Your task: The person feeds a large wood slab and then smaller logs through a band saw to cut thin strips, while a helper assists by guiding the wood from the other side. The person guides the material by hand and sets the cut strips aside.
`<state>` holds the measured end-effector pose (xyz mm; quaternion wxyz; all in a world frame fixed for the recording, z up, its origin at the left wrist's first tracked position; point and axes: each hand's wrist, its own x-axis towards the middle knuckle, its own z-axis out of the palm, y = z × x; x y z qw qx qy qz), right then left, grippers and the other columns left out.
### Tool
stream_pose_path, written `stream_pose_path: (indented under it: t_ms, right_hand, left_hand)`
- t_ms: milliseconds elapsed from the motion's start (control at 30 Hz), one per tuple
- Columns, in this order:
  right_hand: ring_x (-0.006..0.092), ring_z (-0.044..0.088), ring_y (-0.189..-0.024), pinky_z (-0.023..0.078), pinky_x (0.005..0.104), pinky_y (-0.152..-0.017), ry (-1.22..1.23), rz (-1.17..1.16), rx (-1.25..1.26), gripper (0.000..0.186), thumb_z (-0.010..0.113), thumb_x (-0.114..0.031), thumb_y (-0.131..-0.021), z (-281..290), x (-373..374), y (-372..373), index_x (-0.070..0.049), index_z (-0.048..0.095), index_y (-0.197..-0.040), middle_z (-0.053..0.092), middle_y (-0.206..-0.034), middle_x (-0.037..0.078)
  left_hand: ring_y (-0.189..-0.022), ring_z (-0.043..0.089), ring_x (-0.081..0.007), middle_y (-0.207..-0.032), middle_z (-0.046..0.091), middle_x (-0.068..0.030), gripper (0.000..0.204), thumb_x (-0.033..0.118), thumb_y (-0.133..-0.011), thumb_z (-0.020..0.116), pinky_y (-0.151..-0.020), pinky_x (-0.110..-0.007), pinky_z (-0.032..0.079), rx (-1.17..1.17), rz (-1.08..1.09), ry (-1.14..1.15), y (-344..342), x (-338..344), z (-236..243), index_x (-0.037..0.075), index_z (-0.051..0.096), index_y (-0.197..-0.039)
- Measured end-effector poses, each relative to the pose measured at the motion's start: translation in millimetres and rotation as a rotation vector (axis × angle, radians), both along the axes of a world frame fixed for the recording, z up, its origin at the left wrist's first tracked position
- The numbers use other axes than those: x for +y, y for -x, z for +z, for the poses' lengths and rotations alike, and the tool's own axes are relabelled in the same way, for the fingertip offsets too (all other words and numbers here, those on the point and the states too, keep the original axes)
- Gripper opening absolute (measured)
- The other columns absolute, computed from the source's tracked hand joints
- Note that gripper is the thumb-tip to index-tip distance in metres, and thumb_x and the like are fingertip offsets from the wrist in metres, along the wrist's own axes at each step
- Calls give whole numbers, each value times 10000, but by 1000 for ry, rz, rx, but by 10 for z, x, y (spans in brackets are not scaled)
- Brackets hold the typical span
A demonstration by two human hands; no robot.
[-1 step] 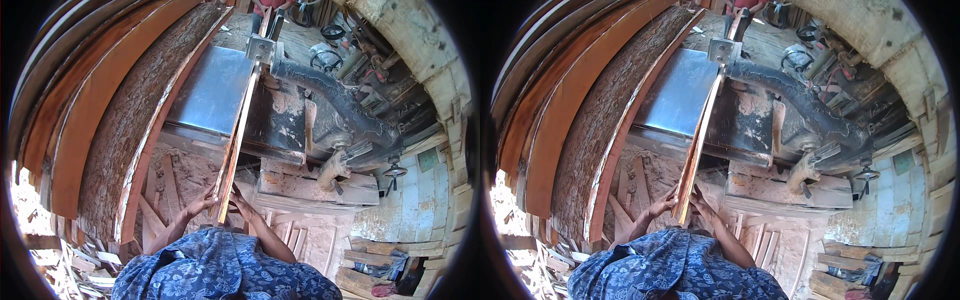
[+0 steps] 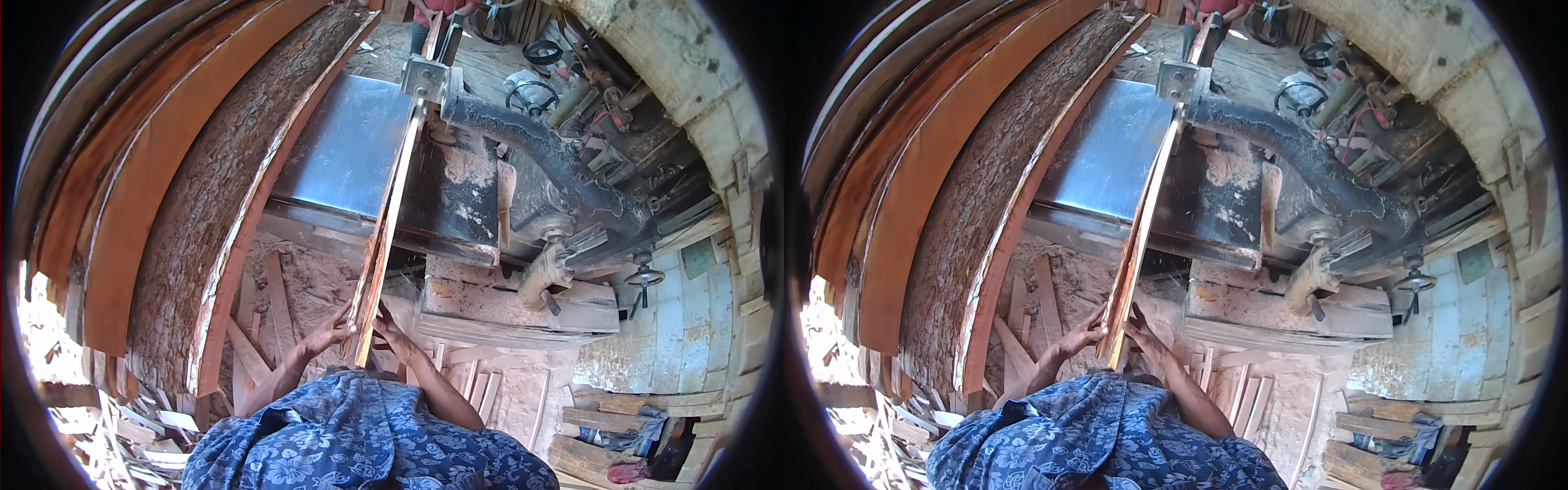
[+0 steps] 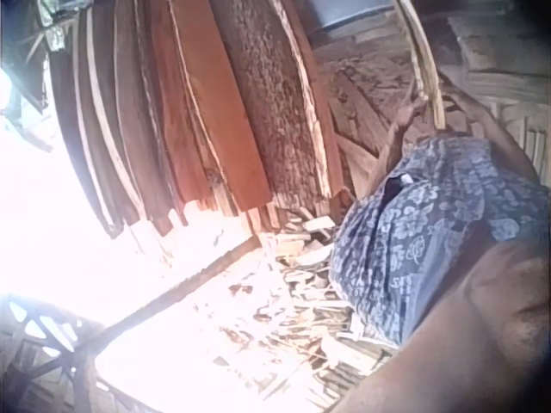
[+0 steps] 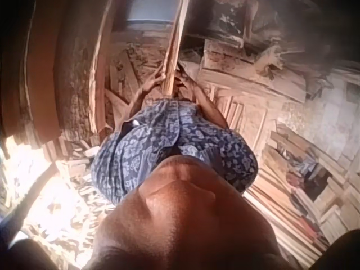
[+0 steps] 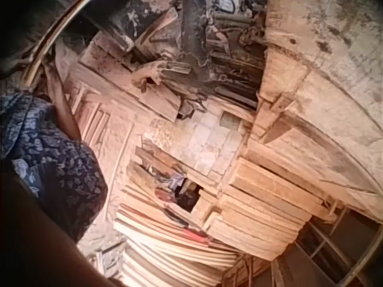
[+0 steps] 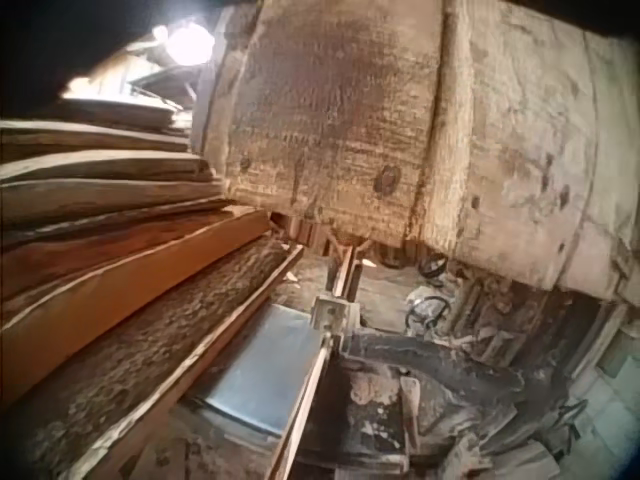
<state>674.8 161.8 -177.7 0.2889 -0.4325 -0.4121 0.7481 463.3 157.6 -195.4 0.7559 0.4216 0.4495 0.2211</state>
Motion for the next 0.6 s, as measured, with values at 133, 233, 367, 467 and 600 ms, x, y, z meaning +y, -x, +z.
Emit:
stream_pose_path:
  t_ms: [133,233,367,467,600]
  right_hand:
    - [275,382,-1241,403,382,-949,3,25,54,1005,654,-529,-750,281,-456,99,-102,65,-1445,312,-1385,157]
    - [269,420,-1209,493,353,-817,-29,23,83,1013,672,-498,-745,144,-846,129,-100,56,-1443,335,-1365,173]
    - [268,431,-1200,506,354,-797,-43,47,3,1048,665,-531,-735,-88,-1340,174,-100,28,-1447,336,-1362,188]
    - [280,411,-1221,514,360,-800,-69,43,-18,1077,657,-559,-724,-111,-1686,269,-108,-1,-1448,296,-1392,187]
    - [295,354,-1271,508,373,-828,-86,27,-45,1083,636,-586,-723,-102,-2085,334,-117,-17,-1448,207,-1446,169]
  left_hand:
    - [-1253,351,-351,-1352,369,-231,965,441,-759,680,-968,-480,355,-41,-45,17,3,-477,114,183,69,-1460]
    - [-1222,393,-351,-1319,396,-240,993,430,-749,698,-961,-444,378,-6,-82,-19,31,-829,-54,167,55,-1460]
    - [-1212,412,-340,-1311,413,-240,1007,422,-754,696,-990,-437,352,-34,-88,-26,98,-1318,-24,168,23,-1459]
    - [-1226,405,-326,-1313,420,-240,1014,389,-760,701,-1014,-428,324,-29,-84,-8,193,-1717,-240,167,-1,-1457]
    - [-1226,405,-310,-1326,414,-228,1018,349,-752,715,-1014,-392,327,-37,-47,-73,184,-2151,-272,158,6,-1457]
